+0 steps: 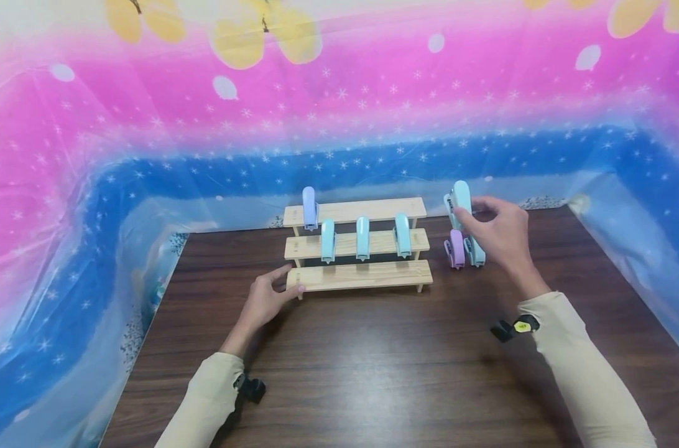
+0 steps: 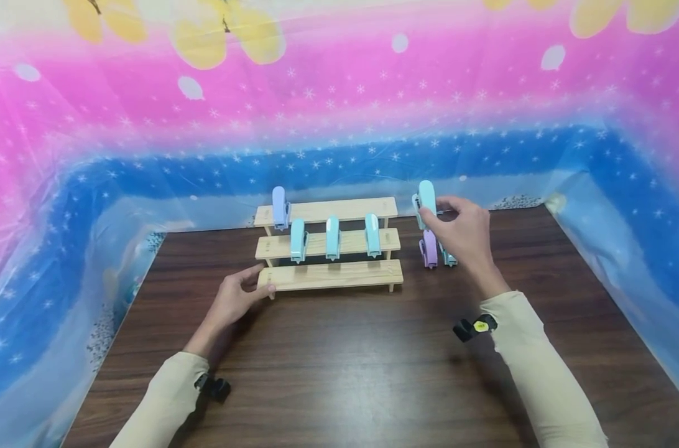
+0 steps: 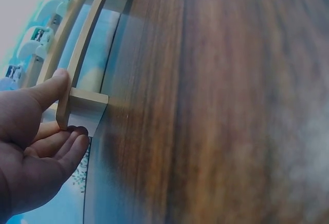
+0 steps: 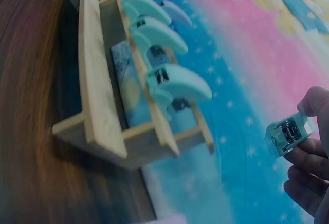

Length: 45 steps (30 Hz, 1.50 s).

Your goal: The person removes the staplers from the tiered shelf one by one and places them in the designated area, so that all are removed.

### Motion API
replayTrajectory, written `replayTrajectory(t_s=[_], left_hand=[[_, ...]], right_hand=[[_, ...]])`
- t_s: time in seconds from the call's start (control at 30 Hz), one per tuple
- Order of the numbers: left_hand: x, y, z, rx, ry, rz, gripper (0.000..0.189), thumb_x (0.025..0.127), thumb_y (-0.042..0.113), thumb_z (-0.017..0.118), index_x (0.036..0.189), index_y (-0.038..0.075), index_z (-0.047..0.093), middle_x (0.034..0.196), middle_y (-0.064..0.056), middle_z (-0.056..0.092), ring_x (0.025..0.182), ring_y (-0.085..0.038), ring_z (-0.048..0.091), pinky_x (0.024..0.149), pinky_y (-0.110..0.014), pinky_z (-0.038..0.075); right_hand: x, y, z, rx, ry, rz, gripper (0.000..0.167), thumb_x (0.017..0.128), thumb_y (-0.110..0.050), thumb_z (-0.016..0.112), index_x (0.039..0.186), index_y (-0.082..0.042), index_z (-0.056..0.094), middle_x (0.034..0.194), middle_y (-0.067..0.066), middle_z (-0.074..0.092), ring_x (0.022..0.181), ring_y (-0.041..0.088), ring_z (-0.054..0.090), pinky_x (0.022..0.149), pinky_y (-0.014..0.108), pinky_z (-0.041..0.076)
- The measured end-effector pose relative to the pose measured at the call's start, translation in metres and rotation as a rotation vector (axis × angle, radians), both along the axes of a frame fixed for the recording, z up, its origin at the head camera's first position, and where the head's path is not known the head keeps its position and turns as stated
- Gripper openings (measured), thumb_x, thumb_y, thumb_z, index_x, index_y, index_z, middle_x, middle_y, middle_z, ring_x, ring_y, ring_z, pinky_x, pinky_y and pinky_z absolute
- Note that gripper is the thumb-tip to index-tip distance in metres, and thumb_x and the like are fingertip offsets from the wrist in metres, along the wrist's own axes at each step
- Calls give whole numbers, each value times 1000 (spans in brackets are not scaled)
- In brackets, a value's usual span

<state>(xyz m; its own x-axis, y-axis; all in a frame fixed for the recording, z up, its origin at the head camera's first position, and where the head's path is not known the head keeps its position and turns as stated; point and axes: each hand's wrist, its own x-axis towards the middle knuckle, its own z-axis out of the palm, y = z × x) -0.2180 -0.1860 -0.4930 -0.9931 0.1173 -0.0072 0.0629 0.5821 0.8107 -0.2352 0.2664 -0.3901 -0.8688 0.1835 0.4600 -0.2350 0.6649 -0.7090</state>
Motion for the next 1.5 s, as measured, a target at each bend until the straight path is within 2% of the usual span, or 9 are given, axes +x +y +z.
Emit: replayTrajectory(t_s=[0.43,0.67,0.87,1.1,1.5], left_hand=[[-1,0,-1,-3,-5,5,68,93,35,78,149,5,53,149,-19,53,123,-34,64,94,-46,59],[0,0,0,1,-10,6,68,93,35,77,150,6,52,151,-20,52,124,-35,63,95,-47,58],[-1,1,0,-3,3,7,68,93,34,78,149,6,53,150,-19,53,124,-35,63,96,-47,57],[1,1,2,25,-4,-7,68,93,31,78,149,4,52,150,-20,52,123,-36,64,95,-46,58],[1,2,3,30,-24,-7,70,93,32,78,151,4,50,151,-21,51,125,-37,63,97,-46,57]], right_hand=[[2,51,-33,26,-69,-126,54,89,-46,77,119,-1,75,116,21,73,115,35,64,95,47,47],[0,78,-54,24,-100,-181,54,90,-46,75,118,0,75,111,24,74,104,35,59,89,41,42],[0,93,-68,14,-182,-193,60,93,-49,71,125,2,71,120,28,69,122,45,50,107,59,35],[-4,101,-84,31,-234,-192,65,94,-52,68,127,4,69,122,29,68,122,43,55,105,57,41],[-5,104,-106,21,-343,-173,69,95,-56,64,131,3,66,128,28,66,125,46,52,106,60,40]])
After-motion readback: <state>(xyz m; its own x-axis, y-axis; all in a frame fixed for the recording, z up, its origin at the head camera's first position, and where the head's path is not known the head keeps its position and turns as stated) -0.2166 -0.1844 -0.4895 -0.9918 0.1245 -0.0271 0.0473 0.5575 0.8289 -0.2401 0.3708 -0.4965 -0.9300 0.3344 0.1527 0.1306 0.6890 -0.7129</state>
